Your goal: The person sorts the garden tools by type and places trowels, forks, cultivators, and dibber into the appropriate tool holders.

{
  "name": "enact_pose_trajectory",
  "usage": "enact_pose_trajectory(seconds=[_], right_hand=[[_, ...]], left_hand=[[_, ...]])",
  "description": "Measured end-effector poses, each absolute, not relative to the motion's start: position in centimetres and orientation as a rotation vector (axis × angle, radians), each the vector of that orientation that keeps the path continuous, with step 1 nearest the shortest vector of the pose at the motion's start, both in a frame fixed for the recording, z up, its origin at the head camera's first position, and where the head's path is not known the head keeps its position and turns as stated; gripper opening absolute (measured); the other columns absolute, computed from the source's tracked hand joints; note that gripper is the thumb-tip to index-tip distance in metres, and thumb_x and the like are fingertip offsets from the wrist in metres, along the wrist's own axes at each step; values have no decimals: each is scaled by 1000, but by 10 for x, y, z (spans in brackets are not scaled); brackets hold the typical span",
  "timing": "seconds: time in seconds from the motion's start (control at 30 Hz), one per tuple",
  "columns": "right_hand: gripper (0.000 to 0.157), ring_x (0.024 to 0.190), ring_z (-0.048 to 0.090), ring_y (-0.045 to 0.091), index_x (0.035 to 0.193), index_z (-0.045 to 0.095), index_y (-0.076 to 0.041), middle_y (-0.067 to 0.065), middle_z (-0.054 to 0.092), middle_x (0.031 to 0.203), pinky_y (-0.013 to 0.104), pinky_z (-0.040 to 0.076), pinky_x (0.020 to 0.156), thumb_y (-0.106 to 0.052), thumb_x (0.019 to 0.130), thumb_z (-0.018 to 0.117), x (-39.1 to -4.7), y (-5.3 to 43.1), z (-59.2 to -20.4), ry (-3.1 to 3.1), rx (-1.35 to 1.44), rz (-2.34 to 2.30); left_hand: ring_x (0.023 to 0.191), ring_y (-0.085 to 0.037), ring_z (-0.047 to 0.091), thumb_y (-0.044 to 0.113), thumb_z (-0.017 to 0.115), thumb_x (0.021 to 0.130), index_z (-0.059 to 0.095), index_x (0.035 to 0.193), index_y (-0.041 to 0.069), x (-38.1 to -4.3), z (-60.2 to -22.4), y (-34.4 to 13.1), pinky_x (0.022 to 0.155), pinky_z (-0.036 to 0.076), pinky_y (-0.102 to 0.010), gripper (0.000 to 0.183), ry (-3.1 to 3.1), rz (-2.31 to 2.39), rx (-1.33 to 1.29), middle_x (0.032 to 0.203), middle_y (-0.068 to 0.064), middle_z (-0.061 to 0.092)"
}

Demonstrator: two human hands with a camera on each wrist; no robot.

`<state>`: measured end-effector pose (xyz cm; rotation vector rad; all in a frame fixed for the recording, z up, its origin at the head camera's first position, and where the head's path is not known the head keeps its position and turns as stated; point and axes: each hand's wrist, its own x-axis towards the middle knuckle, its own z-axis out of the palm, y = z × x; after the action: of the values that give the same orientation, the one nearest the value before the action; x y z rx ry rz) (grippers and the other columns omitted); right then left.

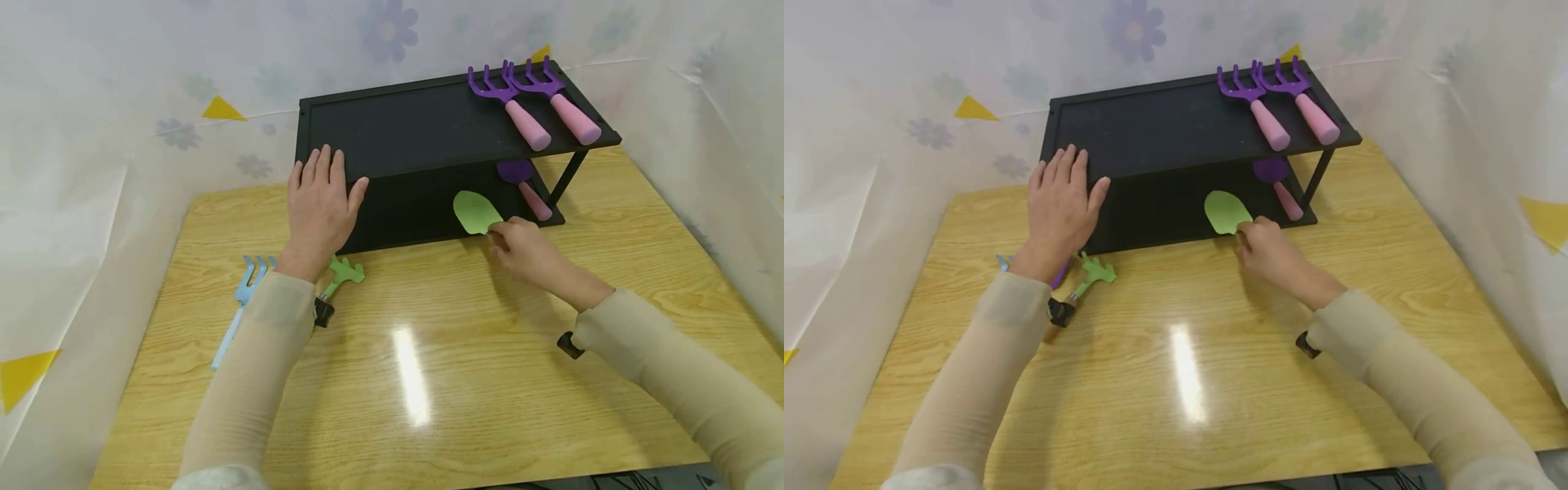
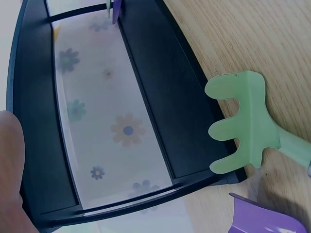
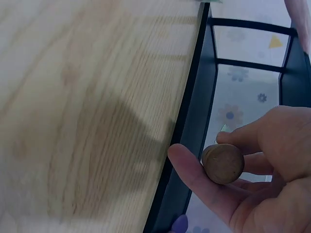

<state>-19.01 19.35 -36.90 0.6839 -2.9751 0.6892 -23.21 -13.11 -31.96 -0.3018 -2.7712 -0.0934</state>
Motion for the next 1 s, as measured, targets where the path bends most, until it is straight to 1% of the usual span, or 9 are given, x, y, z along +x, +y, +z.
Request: enact_pose_trajectory(seconds=[0.2, 0.3, 0.4, 0.53, 0.7, 0.77, 0.83, 0.93, 1.0], right_hand=[[20, 81, 55, 32, 104, 63, 9, 21, 63, 90, 47, 49, 69, 0, 87, 58, -206, 200, -370, -2947, 641, 622], [13, 77, 53, 31, 96, 64, 7, 18, 64, 84, 46, 47, 71, 1, 86, 58, -214, 202, -370, -2947, 625, 616], [6, 74, 54, 30, 82, 61, 3, 13, 61, 74, 51, 43, 91, 1, 86, 57, -223, 203, -370, -2958, 608, 591], [20, 74, 56, 31, 69, 53, -4, 9, 56, 67, 55, 25, 109, -1, 88, 57, -232, 203, -369, -2984, 588, 544], [30, 69, 52, 30, 62, 44, -6, 8, 49, 63, 53, 24, 110, -2, 89, 55, -242, 200, -368, -3014, 570, 516], [29, 72, 50, 30, 63, 43, -6, 8, 47, 63, 52, 35, 101, -3, 89, 55, -246, 199, -368, -3035, 546, 516], [27, 71, 48, 29, 65, 44, -6, 9, 45, 65, 48, 43, 84, -5, 90, 55, -250, 198, -367, -3070, 514, 514], [23, 69, 48, 28, 69, 47, -6, 9, 46, 68, 42, 41, 60, -7, 91, 54, -256, 196, -366, -3128, 468, 509], [21, 66, 47, 27, 71, 48, -6, 8, 46, 69, 40, 40, 58, -8, 91, 54, -260, 194, -365, -3154, 461, 497]], left_hand=[[145, -26, 15, 60, 11, 98, 21, 153, 9, -232, -320, -132, 117, 3, -43, 76, -2788, -81, -291, 157, -11, 19], [145, -26, 15, 60, 11, 98, 21, 153, 9, -232, -320, -131, 117, 2, -42, 76, -2787, -74, -290, 157, -12, 19], [145, -26, 16, 60, 11, 98, 22, 153, 9, -232, -321, -131, 117, 3, -42, 76, -2780, -73, -291, 157, -12, 20], [145, -26, 16, 60, 12, 98, 22, 153, 9, -232, -321, -131, 117, 3, -43, 75, -2777, -74, -291, 157, -12, 21], [145, -26, 16, 60, 12, 98, 21, 153, 9, -231, -320, -131, 117, 3, -42, 75, -2780, -68, -287, 157, -12, 20], [145, -26, 16, 60, 11, 98, 22, 153, 9, -231, -321, -131, 117, 3, -42, 75, -2775, -71, -286, 157, -12, 21], [145, -26, 16, 60, 12, 98, 23, 153, 9, -231, -321, -131, 117, 4, -42, 75, -2769, -77, -287, 157, -12, 21], [145, -26, 15, 60, 11, 98, 22, 153, 9, -231, -322, -131, 117, 3, -42, 76, -2771, -80, -286, 157, -11, 20], [145, -25, 15, 60, 11, 98, 22, 153, 9, -231, -322, -131, 117, 3, -42, 76, -2774, -79, -283, 157, -11, 20]])
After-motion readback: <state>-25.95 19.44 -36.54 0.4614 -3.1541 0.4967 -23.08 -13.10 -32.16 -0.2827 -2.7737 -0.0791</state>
